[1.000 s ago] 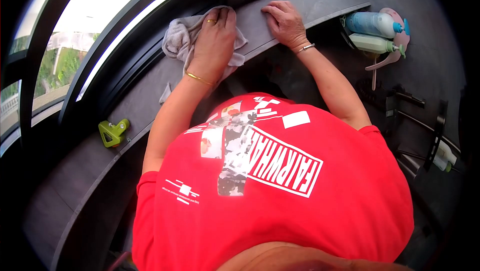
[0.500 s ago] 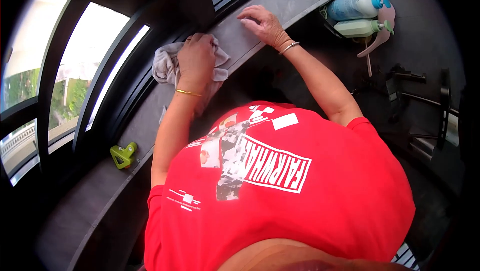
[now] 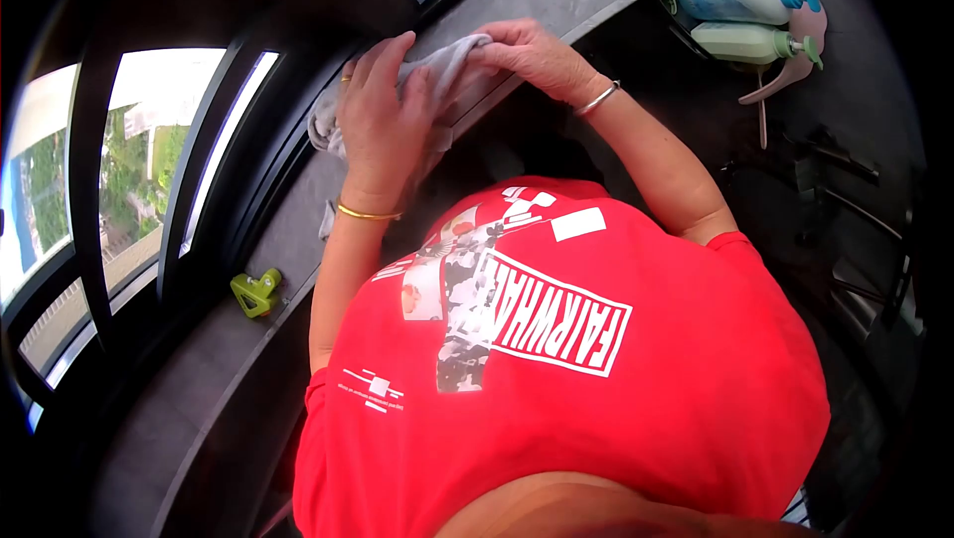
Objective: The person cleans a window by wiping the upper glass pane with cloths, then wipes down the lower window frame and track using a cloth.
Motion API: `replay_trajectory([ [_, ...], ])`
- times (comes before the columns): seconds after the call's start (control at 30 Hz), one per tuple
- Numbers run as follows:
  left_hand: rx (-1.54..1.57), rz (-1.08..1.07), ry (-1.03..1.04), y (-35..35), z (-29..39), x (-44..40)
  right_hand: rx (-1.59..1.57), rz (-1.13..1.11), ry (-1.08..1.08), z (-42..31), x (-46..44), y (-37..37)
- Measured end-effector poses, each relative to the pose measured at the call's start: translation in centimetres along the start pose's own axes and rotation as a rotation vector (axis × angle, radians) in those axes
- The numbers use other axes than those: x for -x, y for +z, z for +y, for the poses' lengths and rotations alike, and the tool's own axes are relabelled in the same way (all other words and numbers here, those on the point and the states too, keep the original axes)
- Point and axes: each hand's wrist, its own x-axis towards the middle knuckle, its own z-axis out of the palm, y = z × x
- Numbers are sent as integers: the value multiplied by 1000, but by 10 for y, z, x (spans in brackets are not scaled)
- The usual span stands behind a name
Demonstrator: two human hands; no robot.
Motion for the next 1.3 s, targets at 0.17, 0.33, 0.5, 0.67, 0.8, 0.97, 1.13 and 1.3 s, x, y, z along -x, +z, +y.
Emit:
replay_trajectory([
  [0.17, -176, -164, 120, -4, -3, 10, -294, 394, -49, 10, -7, -9],
  [0.33, -279, -325, 195, 29, 9, -1, -186, 628, -127, 14, -23, -27],
  [0.5, -279, -39, 147, 41, -7, -3, -93, 627, -235, -6, -34, -19],
  [0.67, -348, -43, 113, 56, -15, -12, 282, 683, -292, 7, -61, -35],
  [0.8, -408, -74, 93, 62, -14, -14, 704, 908, -269, 8, -69, -25],
  [0.97, -403, -138, 89, 58, -12, -14, 778, 893, -294, 7, -67, -19],
  [1.13, -395, -146, 107, 68, -15, -14, 950, 948, -395, 13, -62, -10],
  [1.3, -366, -145, 97, 74, -14, -13, 1056, 931, -266, 10, -59, 1],
])
